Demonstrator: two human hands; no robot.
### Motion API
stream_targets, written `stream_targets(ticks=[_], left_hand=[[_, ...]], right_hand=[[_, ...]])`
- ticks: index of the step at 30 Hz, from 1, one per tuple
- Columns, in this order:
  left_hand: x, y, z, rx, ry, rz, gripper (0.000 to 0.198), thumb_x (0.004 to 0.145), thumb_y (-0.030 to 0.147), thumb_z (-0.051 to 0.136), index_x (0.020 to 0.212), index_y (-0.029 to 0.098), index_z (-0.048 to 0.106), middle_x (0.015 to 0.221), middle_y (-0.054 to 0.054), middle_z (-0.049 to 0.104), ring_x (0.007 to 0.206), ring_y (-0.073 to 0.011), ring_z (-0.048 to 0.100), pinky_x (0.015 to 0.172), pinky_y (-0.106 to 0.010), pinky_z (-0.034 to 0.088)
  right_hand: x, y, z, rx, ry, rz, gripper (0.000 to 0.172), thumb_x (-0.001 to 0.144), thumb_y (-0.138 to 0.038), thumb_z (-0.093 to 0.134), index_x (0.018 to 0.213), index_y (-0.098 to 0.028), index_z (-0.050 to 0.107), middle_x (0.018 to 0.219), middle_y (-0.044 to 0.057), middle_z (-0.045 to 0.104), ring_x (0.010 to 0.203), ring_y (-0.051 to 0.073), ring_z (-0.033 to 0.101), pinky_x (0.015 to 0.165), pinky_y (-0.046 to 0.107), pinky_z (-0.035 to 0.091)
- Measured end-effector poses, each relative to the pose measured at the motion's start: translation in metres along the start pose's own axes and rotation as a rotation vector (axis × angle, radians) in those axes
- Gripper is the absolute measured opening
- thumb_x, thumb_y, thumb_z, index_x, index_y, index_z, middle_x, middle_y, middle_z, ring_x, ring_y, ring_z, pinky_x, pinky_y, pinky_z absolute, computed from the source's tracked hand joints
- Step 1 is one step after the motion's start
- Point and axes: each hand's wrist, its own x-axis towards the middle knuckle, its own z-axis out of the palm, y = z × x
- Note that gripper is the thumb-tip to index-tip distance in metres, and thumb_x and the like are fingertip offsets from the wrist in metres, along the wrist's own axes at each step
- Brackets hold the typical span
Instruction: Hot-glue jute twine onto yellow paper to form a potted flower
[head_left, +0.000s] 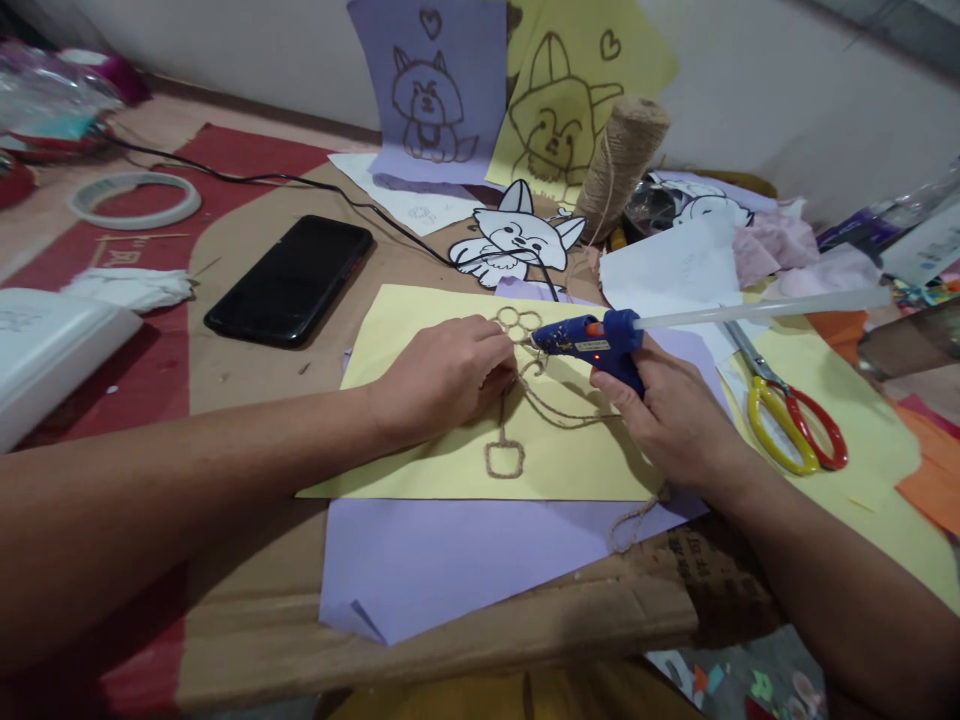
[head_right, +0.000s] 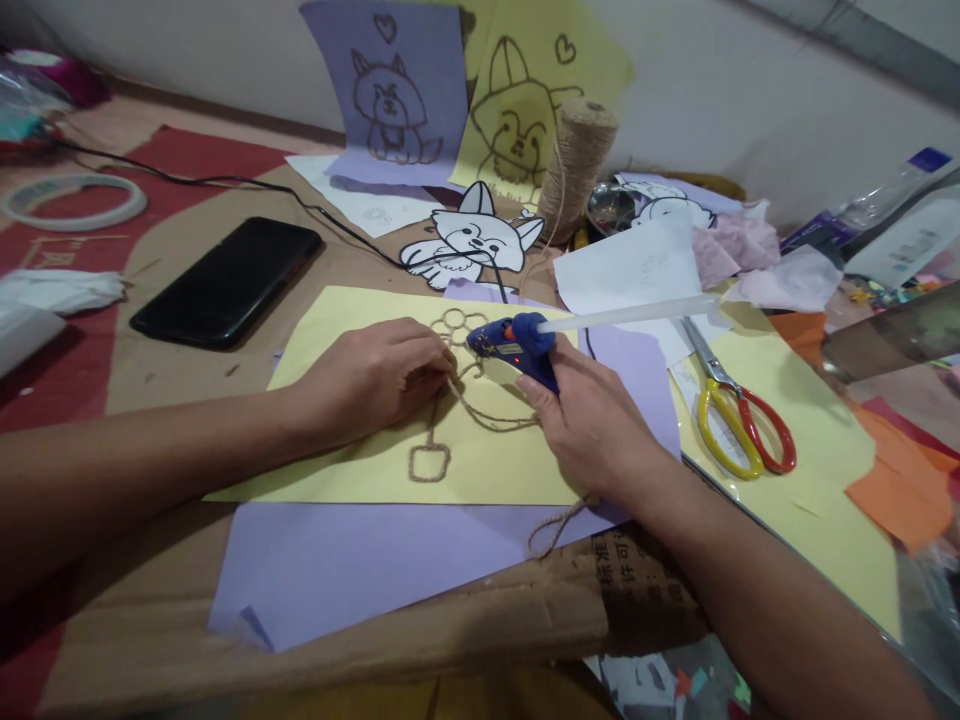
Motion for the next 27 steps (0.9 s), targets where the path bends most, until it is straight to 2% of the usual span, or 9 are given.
stream_targets(ticks=[8, 14, 21, 27], left_hand=[[0.0002, 0.0005, 0.0008, 0.011, 0.015, -0.006, 0.018, 0.091, 0.014, 0.053, 0.083, 0.015, 0.07, 0.085, -0.008, 0.07, 0.083, -0.0197, 0.064, 0.068, -0.028, 0.047], [-0.0003, -0.0006, 0.0017, 0.018, 0.021, 0.003, 0.018, 0.09, 0.013, 0.054, 0.083, 0.014, 0.07, 0.085, -0.008, 0.07, 0.082, -0.0197, 0.064, 0.067, -0.028, 0.047], [-0.0001, -0.0009, 0.0026, 0.022, 0.026, 0.0, 0.016, 0.089, 0.013, 0.055, 0.082, 0.015, 0.07, 0.086, -0.007, 0.071, 0.083, -0.0197, 0.064, 0.067, -0.028, 0.047], [-0.0005, -0.0007, 0.0017, 0.014, 0.017, -0.004, 0.017, 0.089, 0.013, 0.055, 0.084, 0.014, 0.072, 0.087, -0.008, 0.071, 0.084, -0.02, 0.065, 0.068, -0.029, 0.048]], right_hand=[[0.0009, 0.001, 0.0014, -0.015, -0.008, -0.016, 0.034, 0.1, -0.041, 0.045, 0.121, -0.02, 0.063, 0.115, 0.014, 0.075, 0.102, 0.034, 0.07, 0.084, 0.046, 0.056], [0.0015, -0.0004, -0.0005, -0.013, -0.014, -0.013, 0.036, 0.099, -0.04, 0.045, 0.122, -0.018, 0.063, 0.119, 0.016, 0.073, 0.106, 0.036, 0.069, 0.087, 0.049, 0.055], [-0.0007, 0.0007, -0.0054, -0.035, -0.014, 0.023, 0.035, 0.099, -0.041, 0.045, 0.12, -0.018, 0.063, 0.115, 0.016, 0.074, 0.102, 0.035, 0.07, 0.083, 0.047, 0.056], [-0.0004, 0.0003, -0.0035, -0.013, 0.002, 0.008, 0.037, 0.099, -0.04, 0.046, 0.125, -0.018, 0.061, 0.119, 0.015, 0.073, 0.106, 0.034, 0.069, 0.086, 0.046, 0.055]])
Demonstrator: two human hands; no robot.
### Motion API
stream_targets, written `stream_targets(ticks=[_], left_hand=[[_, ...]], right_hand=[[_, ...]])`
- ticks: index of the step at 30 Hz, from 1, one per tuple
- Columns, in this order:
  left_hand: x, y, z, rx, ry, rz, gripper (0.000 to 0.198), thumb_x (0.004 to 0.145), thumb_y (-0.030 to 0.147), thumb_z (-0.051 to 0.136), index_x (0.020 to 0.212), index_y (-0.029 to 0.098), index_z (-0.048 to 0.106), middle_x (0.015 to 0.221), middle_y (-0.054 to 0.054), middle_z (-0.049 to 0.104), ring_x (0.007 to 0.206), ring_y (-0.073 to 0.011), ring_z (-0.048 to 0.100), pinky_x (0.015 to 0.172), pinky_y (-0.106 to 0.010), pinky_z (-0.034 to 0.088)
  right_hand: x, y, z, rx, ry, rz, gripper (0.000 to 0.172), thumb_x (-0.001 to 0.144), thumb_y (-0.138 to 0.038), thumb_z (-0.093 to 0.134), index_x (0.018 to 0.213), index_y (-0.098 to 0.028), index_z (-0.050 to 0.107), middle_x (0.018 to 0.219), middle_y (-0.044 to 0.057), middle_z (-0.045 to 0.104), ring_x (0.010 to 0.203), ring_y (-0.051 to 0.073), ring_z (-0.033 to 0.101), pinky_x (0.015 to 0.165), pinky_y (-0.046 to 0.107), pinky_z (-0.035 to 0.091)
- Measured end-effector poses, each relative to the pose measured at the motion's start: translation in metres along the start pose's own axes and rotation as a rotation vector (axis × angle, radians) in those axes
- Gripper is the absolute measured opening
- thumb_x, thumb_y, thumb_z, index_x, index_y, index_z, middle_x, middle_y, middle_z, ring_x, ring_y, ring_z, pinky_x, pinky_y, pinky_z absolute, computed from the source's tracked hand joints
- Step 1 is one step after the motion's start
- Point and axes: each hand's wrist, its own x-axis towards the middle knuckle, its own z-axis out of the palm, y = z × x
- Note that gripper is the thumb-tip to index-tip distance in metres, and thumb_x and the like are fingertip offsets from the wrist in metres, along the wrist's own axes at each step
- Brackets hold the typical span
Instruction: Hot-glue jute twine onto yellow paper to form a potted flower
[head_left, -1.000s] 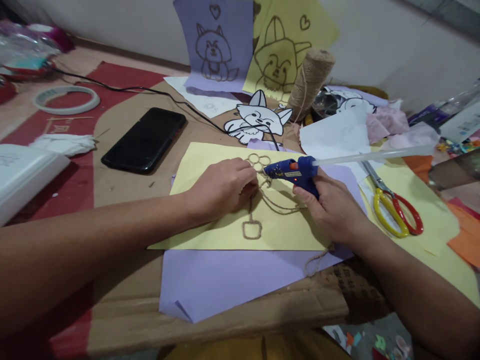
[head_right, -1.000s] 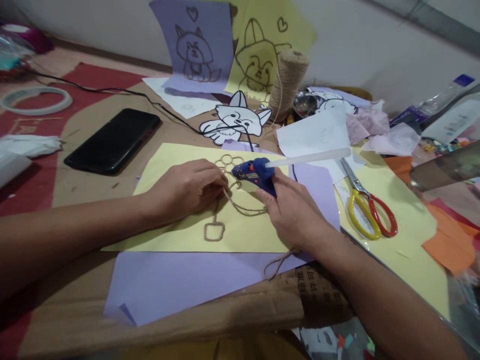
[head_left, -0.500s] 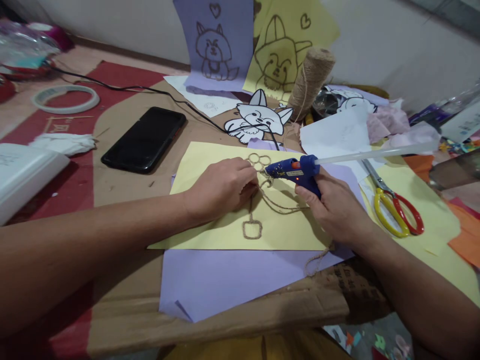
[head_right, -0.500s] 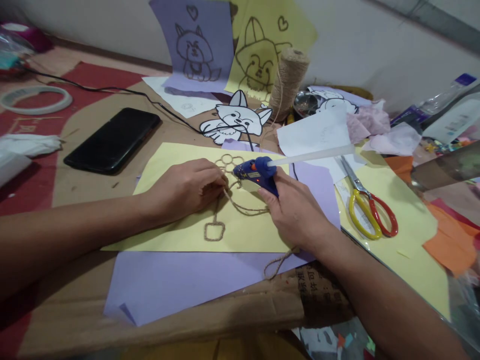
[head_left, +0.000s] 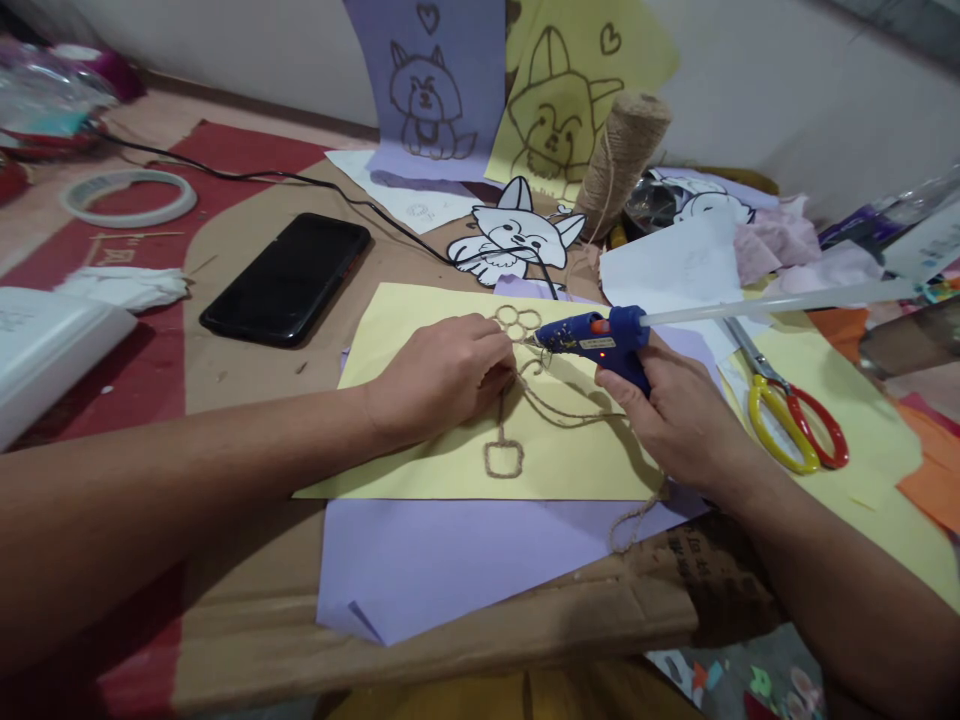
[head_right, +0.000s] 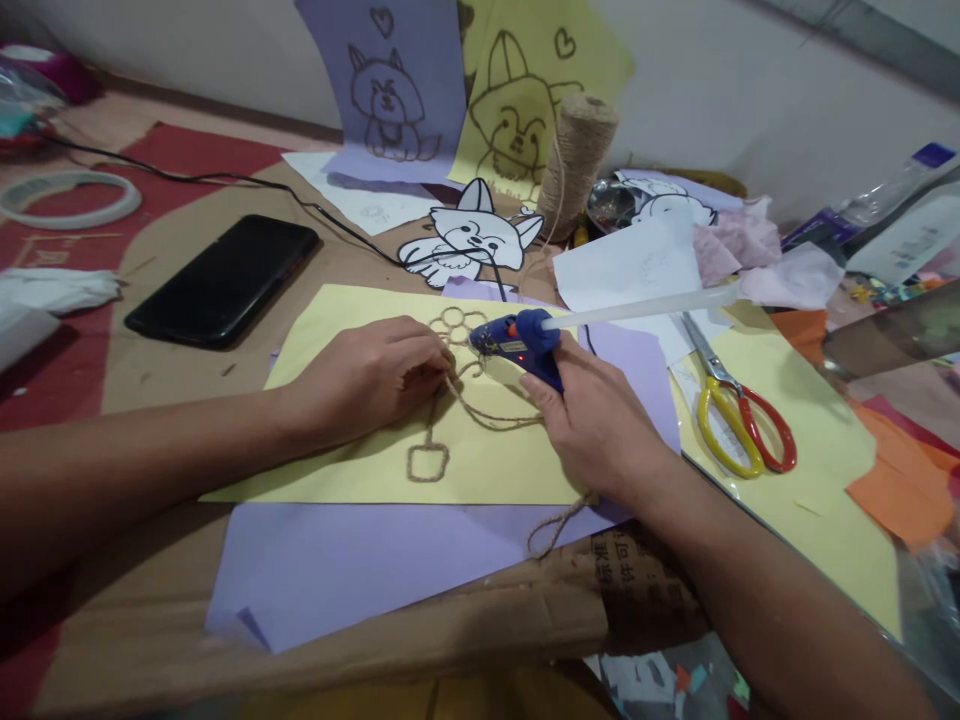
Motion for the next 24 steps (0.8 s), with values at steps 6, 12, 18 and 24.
stream_targets(ticks=[6, 12, 18, 24], left_hand=[[0.0, -0.0016, 0.0018, 0.004, 0.019, 0.007, 0.016, 0.089, 0.013, 0.056, 0.082, 0.014, 0.071, 0.085, -0.007, 0.071, 0.083, -0.0197, 0.065, 0.068, -0.028, 0.048], [-0.0002, -0.0012, 0.0006, 0.0, -0.008, 0.002, 0.017, 0.089, 0.013, 0.055, 0.083, 0.014, 0.071, 0.085, -0.007, 0.07, 0.083, -0.02, 0.064, 0.068, -0.028, 0.047], [-0.0008, -0.0012, 0.0012, 0.009, 0.006, 0.004, 0.016, 0.089, 0.014, 0.056, 0.084, 0.014, 0.071, 0.087, -0.007, 0.071, 0.083, -0.0198, 0.065, 0.068, -0.028, 0.047], [-0.0006, -0.0015, 0.0011, 0.005, 0.018, 0.006, 0.016, 0.088, 0.013, 0.056, 0.084, 0.015, 0.071, 0.087, -0.007, 0.071, 0.083, -0.0195, 0.065, 0.068, -0.028, 0.048]], right_hand=[[0.0003, 0.0002, 0.0002, -0.027, -0.014, -0.006, 0.036, 0.099, -0.04, 0.046, 0.119, -0.016, 0.064, 0.113, 0.016, 0.075, 0.1, 0.035, 0.07, 0.082, 0.046, 0.056], [0.0, 0.0015, 0.0007, -0.013, 0.036, -0.021, 0.036, 0.098, -0.04, 0.046, 0.121, -0.017, 0.063, 0.114, 0.015, 0.075, 0.101, 0.035, 0.07, 0.083, 0.045, 0.055], [0.001, 0.0013, 0.0066, 0.005, -0.002, -0.029, 0.036, 0.1, -0.041, 0.045, 0.121, -0.018, 0.063, 0.115, 0.014, 0.074, 0.102, 0.034, 0.07, 0.083, 0.045, 0.055], [0.0001, 0.0012, 0.0015, 0.006, 0.005, -0.015, 0.035, 0.098, -0.039, 0.048, 0.121, -0.017, 0.063, 0.116, 0.016, 0.074, 0.103, 0.034, 0.07, 0.085, 0.045, 0.055]])
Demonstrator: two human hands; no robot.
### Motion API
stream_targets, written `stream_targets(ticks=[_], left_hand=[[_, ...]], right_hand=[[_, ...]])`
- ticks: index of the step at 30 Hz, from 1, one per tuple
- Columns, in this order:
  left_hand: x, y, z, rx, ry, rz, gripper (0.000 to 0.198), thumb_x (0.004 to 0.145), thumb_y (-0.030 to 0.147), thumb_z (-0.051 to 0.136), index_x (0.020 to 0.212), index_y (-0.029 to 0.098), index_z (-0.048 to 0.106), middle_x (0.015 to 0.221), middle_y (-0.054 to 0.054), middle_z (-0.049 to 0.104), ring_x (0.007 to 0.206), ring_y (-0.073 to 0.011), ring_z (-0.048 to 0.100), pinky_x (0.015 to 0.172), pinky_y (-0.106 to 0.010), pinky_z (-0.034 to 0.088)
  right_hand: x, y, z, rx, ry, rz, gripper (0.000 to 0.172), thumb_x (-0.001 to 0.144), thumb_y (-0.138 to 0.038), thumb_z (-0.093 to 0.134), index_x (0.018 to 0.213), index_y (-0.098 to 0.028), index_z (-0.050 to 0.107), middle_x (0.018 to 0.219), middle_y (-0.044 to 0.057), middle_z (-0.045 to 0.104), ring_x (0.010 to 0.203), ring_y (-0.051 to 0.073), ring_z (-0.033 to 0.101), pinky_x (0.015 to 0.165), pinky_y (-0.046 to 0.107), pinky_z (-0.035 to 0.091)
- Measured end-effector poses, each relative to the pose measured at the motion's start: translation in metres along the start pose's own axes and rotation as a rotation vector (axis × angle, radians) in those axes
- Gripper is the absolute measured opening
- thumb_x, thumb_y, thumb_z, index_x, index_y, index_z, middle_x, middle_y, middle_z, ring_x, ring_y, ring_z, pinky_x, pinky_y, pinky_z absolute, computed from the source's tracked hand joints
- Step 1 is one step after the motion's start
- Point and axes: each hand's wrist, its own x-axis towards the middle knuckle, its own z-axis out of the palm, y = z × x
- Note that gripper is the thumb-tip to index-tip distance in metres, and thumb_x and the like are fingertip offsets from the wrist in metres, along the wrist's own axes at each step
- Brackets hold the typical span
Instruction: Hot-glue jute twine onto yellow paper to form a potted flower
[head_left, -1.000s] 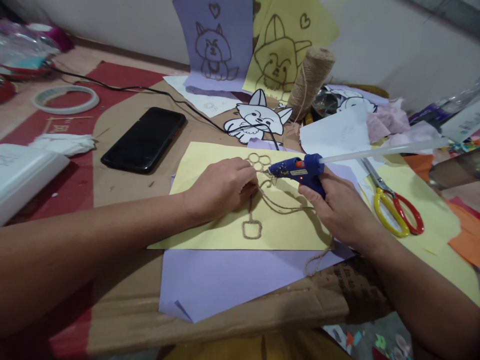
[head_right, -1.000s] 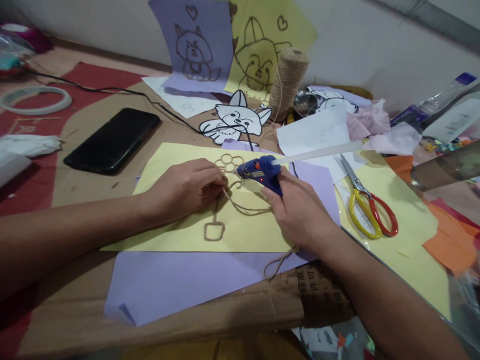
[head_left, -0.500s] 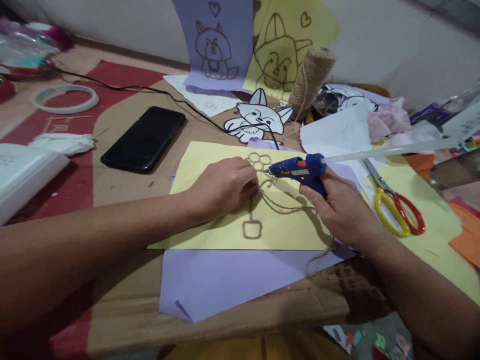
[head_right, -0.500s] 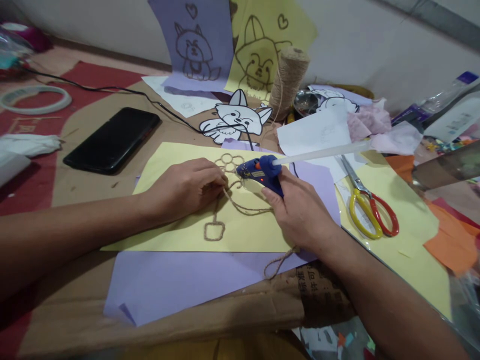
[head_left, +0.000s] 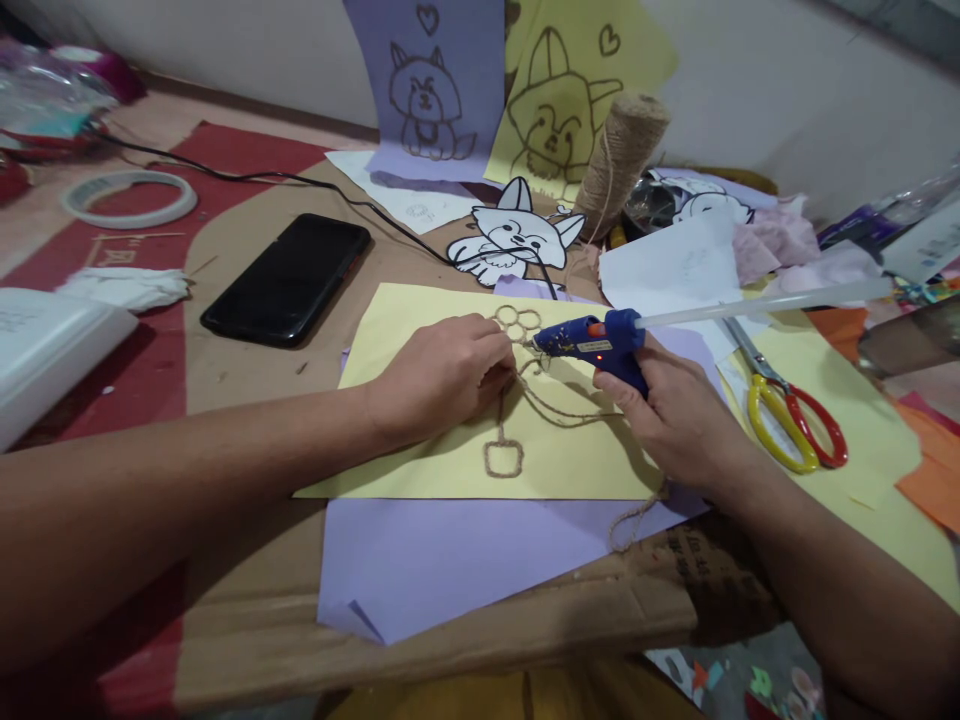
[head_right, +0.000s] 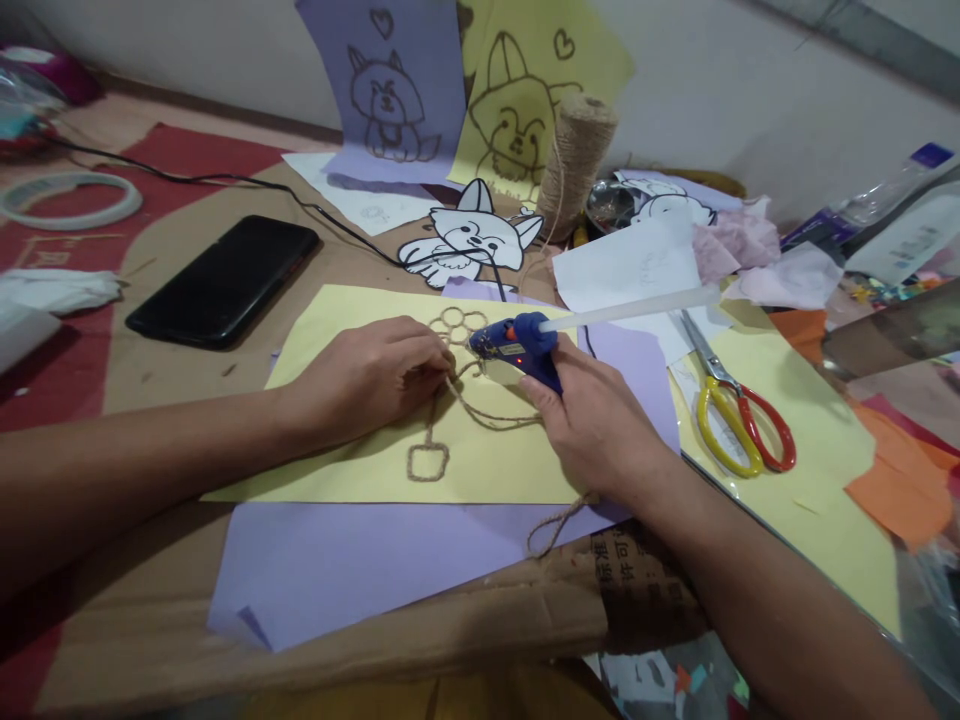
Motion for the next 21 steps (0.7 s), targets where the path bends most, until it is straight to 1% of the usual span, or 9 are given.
stream_targets(ticks=[4, 8, 11, 13, 17, 21], left_hand=[[-0.0002, 0.0001, -0.0006, -0.003, -0.015, -0.003, 0.017, 0.089, 0.013, 0.055, 0.084, 0.015, 0.071, 0.088, -0.007, 0.072, 0.084, -0.0197, 0.065, 0.069, -0.029, 0.049], [0.0, -0.0005, 0.0001, 0.003, -0.003, -0.003, 0.016, 0.089, 0.013, 0.056, 0.084, 0.015, 0.071, 0.088, -0.007, 0.072, 0.084, -0.0197, 0.065, 0.07, -0.029, 0.05], [0.0, -0.0008, 0.0012, 0.013, 0.007, 0.0, 0.015, 0.089, 0.014, 0.057, 0.084, 0.015, 0.071, 0.088, -0.007, 0.072, 0.084, -0.0196, 0.066, 0.07, -0.028, 0.05], [-0.0002, -0.0006, 0.0012, 0.014, 0.002, -0.002, 0.016, 0.089, 0.014, 0.056, 0.084, 0.015, 0.071, 0.087, -0.007, 0.072, 0.084, -0.0196, 0.066, 0.07, -0.028, 0.049], [-0.0003, 0.0006, -0.0008, 0.001, -0.019, -0.003, 0.017, 0.09, 0.013, 0.055, 0.085, 0.015, 0.071, 0.088, -0.007, 0.071, 0.084, -0.0197, 0.065, 0.069, -0.028, 0.049], [0.0004, 0.0014, -0.002, -0.005, -0.017, -0.001, 0.017, 0.09, 0.013, 0.055, 0.086, 0.015, 0.071, 0.088, -0.007, 0.071, 0.084, -0.0198, 0.065, 0.069, -0.028, 0.049]], right_hand=[[0.0003, 0.0003, -0.0012, -0.009, 0.028, 0.003, 0.037, 0.098, -0.039, 0.047, 0.121, -0.016, 0.063, 0.115, 0.017, 0.074, 0.102, 0.034, 0.071, 0.085, 0.045, 0.055], [0.0008, 0.0007, 0.0007, -0.023, -0.003, -0.006, 0.039, 0.099, -0.04, 0.045, 0.122, -0.014, 0.063, 0.116, 0.018, 0.074, 0.103, 0.036, 0.07, 0.084, 0.047, 0.055], [0.0002, 0.0009, -0.0003, -0.035, -0.026, 0.016, 0.038, 0.099, -0.042, 0.045, 0.118, -0.015, 0.064, 0.113, 0.018, 0.074, 0.099, 0.036, 0.07, 0.082, 0.047, 0.055], [-0.0005, 0.0009, -0.0017, -0.033, -0.017, 0.017, 0.037, 0.099, -0.041, 0.046, 0.119, -0.016, 0.064, 0.112, 0.017, 0.075, 0.098, 0.036, 0.07, 0.081, 0.047, 0.056], [-0.001, 0.0003, -0.001, -0.017, 0.027, -0.004, 0.038, 0.099, -0.04, 0.046, 0.123, -0.016, 0.062, 0.113, 0.016, 0.074, 0.101, 0.035, 0.07, 0.082, 0.046, 0.055], [0.0006, -0.0013, 0.0035, 0.002, -0.002, -0.004, 0.035, 0.1, -0.04, 0.046, 0.122, -0.019, 0.062, 0.115, 0.014, 0.074, 0.103, 0.034, 0.07, 0.084, 0.045, 0.055]])
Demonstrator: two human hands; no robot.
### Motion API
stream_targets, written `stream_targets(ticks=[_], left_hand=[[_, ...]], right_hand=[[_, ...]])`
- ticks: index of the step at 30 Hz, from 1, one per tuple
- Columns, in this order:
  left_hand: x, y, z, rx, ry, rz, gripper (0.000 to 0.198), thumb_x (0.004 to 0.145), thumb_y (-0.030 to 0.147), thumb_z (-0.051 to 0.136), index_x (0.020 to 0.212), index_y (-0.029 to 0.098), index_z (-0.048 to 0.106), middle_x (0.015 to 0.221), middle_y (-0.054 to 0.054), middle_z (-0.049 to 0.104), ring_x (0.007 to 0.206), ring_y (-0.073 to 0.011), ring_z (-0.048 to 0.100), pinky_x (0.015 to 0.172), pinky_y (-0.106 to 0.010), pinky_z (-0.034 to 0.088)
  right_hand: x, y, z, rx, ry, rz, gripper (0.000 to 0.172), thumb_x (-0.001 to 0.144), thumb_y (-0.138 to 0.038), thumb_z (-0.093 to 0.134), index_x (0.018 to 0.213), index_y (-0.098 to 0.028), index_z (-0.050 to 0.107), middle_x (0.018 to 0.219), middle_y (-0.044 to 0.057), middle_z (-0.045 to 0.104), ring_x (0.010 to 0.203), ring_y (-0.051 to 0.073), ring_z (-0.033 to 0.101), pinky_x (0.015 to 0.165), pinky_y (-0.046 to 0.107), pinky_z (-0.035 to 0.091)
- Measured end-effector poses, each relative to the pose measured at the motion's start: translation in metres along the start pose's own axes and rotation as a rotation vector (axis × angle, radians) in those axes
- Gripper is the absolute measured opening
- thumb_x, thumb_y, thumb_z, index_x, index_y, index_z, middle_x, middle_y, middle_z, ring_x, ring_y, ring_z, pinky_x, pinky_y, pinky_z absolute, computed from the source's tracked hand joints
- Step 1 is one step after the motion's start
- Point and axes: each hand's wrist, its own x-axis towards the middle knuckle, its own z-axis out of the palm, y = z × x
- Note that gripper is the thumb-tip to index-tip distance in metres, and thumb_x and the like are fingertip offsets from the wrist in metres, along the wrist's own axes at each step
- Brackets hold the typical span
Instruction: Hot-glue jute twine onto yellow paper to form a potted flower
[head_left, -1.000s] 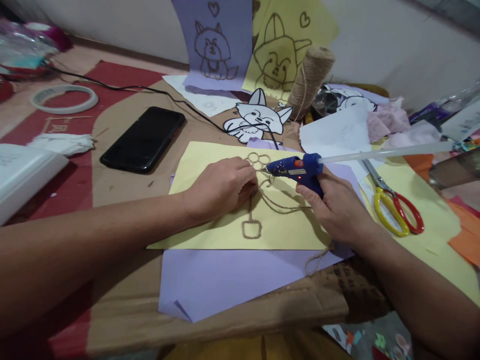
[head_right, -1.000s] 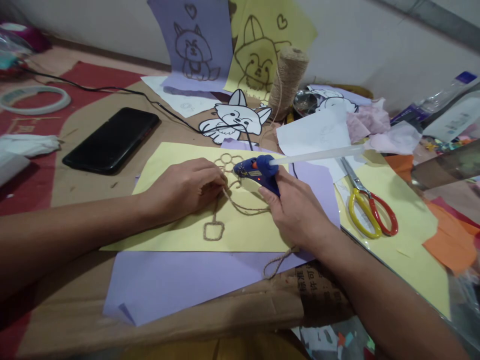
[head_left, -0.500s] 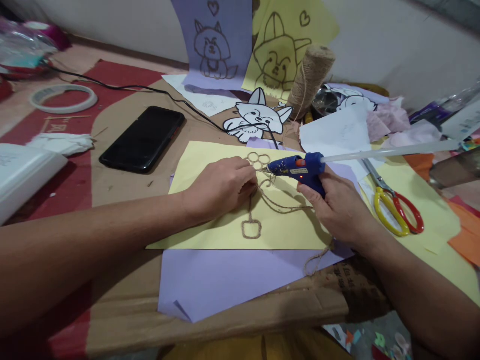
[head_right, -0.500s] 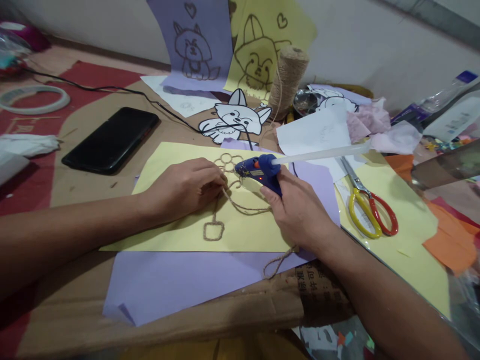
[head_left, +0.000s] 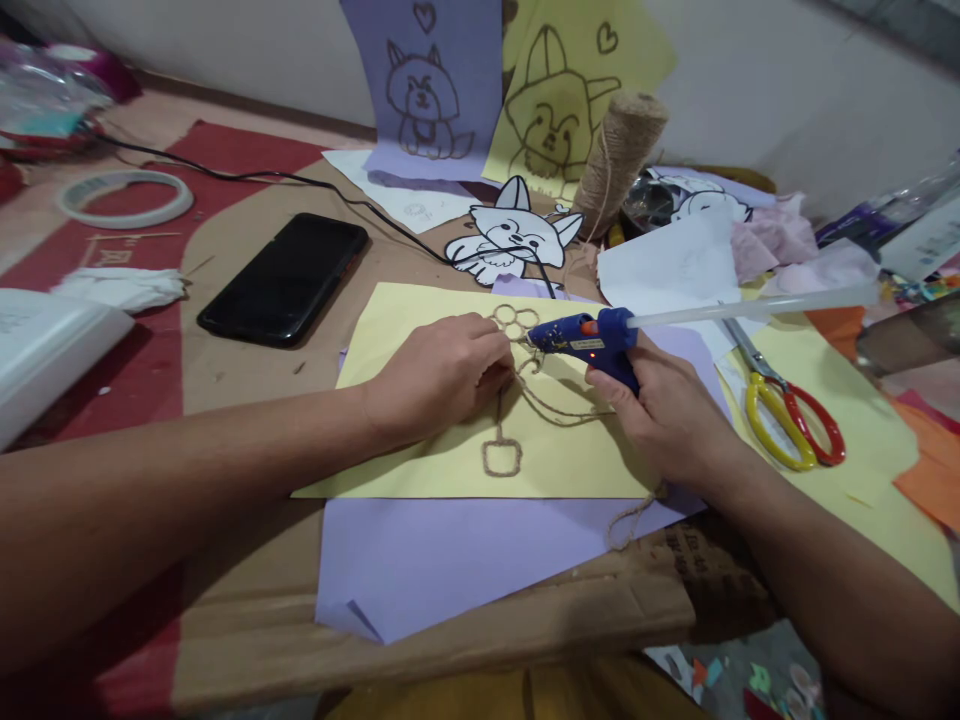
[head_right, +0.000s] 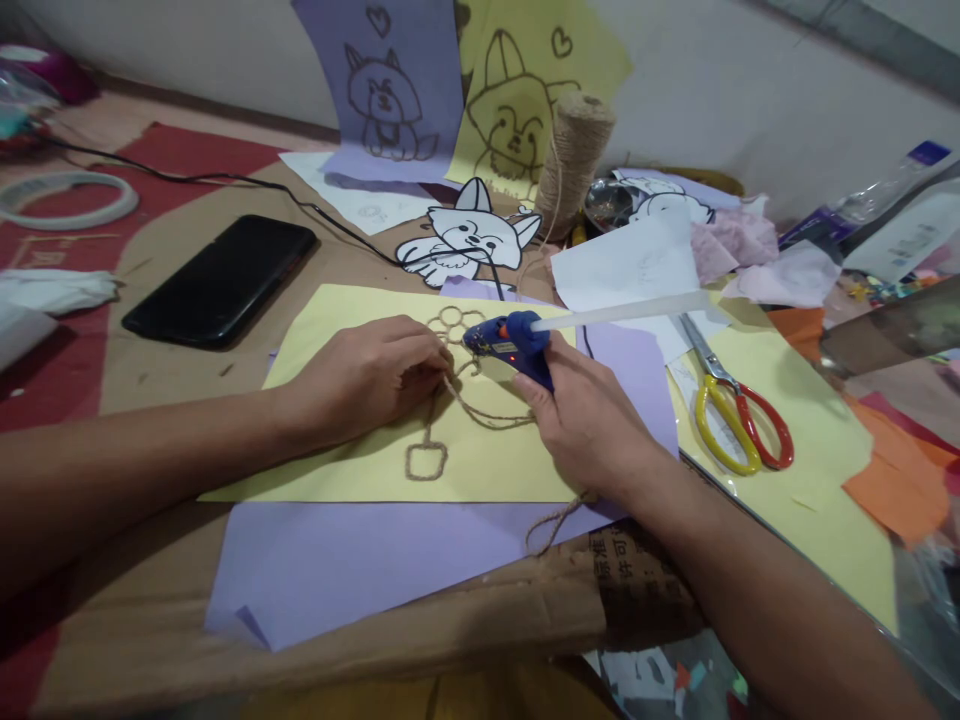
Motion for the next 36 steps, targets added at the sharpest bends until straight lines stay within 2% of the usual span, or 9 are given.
stream_targets(ticks=[3, 6, 13, 20, 28, 36], left_hand=[[0.0004, -0.0003, 0.0011, 0.007, 0.003, 0.004, 0.016, 0.09, 0.013, 0.055, 0.085, 0.015, 0.071, 0.087, -0.007, 0.071, 0.084, -0.0199, 0.065, 0.069, -0.028, 0.049], [-0.0002, -0.001, 0.0023, 0.006, 0.01, -0.003, 0.016, 0.09, 0.013, 0.055, 0.084, 0.015, 0.071, 0.088, -0.007, 0.071, 0.084, -0.0195, 0.065, 0.069, -0.028, 0.049], [-0.0013, -0.0012, 0.0013, 0.0, -0.001, -0.008, 0.016, 0.09, 0.013, 0.055, 0.085, 0.016, 0.07, 0.089, -0.007, 0.072, 0.085, -0.0192, 0.065, 0.07, -0.028, 0.049], [-0.001, -0.0006, 0.0017, 0.011, 0.005, -0.013, 0.017, 0.09, 0.013, 0.055, 0.085, 0.016, 0.07, 0.089, -0.007, 0.072, 0.086, -0.0193, 0.065, 0.071, -0.028, 0.05], [-0.0008, -0.0008, 0.0008, 0.007, 0.0, -0.002, 0.017, 0.091, 0.014, 0.054, 0.084, 0.015, 0.07, 0.089, -0.008, 0.071, 0.085, -0.0196, 0.065, 0.07, -0.028, 0.049], [-0.0008, -0.0008, 0.0013, 0.018, 0.012, -0.006, 0.017, 0.09, 0.014, 0.055, 0.086, 0.016, 0.071, 0.089, -0.007, 0.072, 0.085, -0.0194, 0.065, 0.068, -0.027, 0.048]], right_hand=[[0.0008, -0.0009, 0.0008, -0.003, -0.019, -0.005, 0.037, 0.1, -0.041, 0.045, 0.123, -0.018, 0.062, 0.12, 0.015, 0.073, 0.106, 0.034, 0.069, 0.087, 0.046, 0.055], [0.0002, -0.0006, -0.0027, -0.024, -0.019, -0.001, 0.036, 0.1, -0.04, 0.045, 0.12, -0.017, 0.063, 0.117, 0.016, 0.074, 0.103, 0.034, 0.07, 0.085, 0.046, 0.056], [-0.0012, 0.001, -0.0073, 0.002, 0.032, -0.004, 0.032, 0.098, -0.037, 0.049, 0.121, -0.02, 0.063, 0.115, 0.013, 0.075, 0.102, 0.033, 0.07, 0.084, 0.045, 0.056], [-0.0007, 0.0003, -0.0041, -0.005, -0.035, 0.023, 0.036, 0.099, -0.041, 0.046, 0.119, -0.017, 0.064, 0.115, 0.016, 0.074, 0.103, 0.035, 0.069, 0.084, 0.047, 0.055], [-0.0019, 0.0012, -0.0054, 0.002, 0.036, -0.008, 0.032, 0.098, -0.037, 0.049, 0.12, -0.018, 0.063, 0.113, 0.014, 0.075, 0.101, 0.033, 0.07, 0.083, 0.045, 0.056], [-0.0006, -0.0009, 0.0009, 0.024, -0.021, 0.006, 0.033, 0.1, -0.041, 0.046, 0.119, -0.02, 0.063, 0.115, 0.014, 0.074, 0.101, 0.033, 0.07, 0.084, 0.046, 0.055]])
